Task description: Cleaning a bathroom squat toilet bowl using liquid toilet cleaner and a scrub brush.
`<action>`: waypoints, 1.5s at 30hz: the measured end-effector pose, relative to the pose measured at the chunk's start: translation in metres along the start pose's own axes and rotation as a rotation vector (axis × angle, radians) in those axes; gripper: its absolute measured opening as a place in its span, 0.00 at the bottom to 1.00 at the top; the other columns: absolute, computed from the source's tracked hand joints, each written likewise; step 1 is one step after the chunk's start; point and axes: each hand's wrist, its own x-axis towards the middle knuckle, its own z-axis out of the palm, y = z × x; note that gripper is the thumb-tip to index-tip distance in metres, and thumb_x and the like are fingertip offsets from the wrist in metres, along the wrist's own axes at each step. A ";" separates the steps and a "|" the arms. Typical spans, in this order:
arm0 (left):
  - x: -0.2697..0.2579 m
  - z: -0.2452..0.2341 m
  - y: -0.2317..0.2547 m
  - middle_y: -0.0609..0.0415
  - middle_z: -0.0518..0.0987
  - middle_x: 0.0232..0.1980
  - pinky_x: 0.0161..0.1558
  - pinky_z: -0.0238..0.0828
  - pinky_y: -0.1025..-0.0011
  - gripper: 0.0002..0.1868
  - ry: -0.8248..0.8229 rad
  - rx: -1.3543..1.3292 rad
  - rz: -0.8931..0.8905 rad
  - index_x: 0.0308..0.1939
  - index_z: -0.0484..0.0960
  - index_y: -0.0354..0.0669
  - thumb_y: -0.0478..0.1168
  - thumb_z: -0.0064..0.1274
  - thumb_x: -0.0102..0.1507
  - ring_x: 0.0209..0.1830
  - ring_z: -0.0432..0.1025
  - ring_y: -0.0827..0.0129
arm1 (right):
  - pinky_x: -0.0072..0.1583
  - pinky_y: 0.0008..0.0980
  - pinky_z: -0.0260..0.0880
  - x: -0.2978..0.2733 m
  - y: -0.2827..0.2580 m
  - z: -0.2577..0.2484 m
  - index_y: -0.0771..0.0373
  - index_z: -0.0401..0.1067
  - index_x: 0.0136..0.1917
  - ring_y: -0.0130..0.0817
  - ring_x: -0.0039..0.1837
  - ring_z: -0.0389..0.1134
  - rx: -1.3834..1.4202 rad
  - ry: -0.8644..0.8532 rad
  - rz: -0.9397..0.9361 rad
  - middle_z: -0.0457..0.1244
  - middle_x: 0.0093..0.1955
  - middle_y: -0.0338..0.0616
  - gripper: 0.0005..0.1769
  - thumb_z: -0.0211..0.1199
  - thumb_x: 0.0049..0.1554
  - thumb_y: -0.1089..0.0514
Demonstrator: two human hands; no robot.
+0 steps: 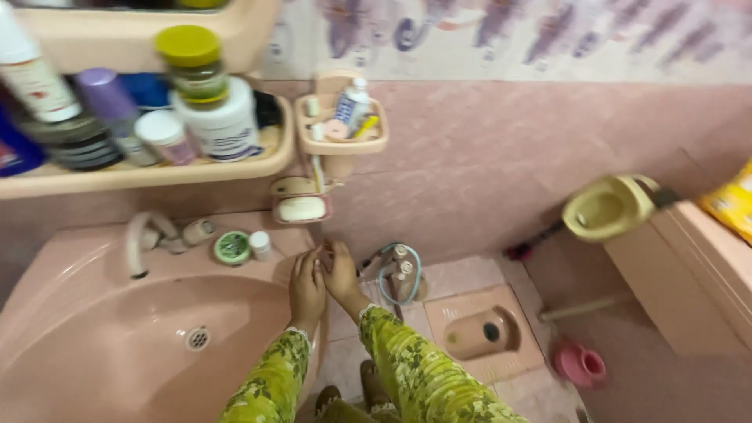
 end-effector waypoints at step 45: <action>-0.328 0.529 0.431 0.33 0.70 0.70 0.70 0.60 0.56 0.26 -0.887 -0.532 0.409 0.69 0.71 0.38 0.43 0.52 0.68 0.72 0.64 0.42 | 0.55 0.36 0.75 -0.345 0.118 -0.699 0.66 0.67 0.68 0.45 0.59 0.72 -0.411 0.937 0.324 0.65 0.62 0.56 0.29 0.61 0.52 0.69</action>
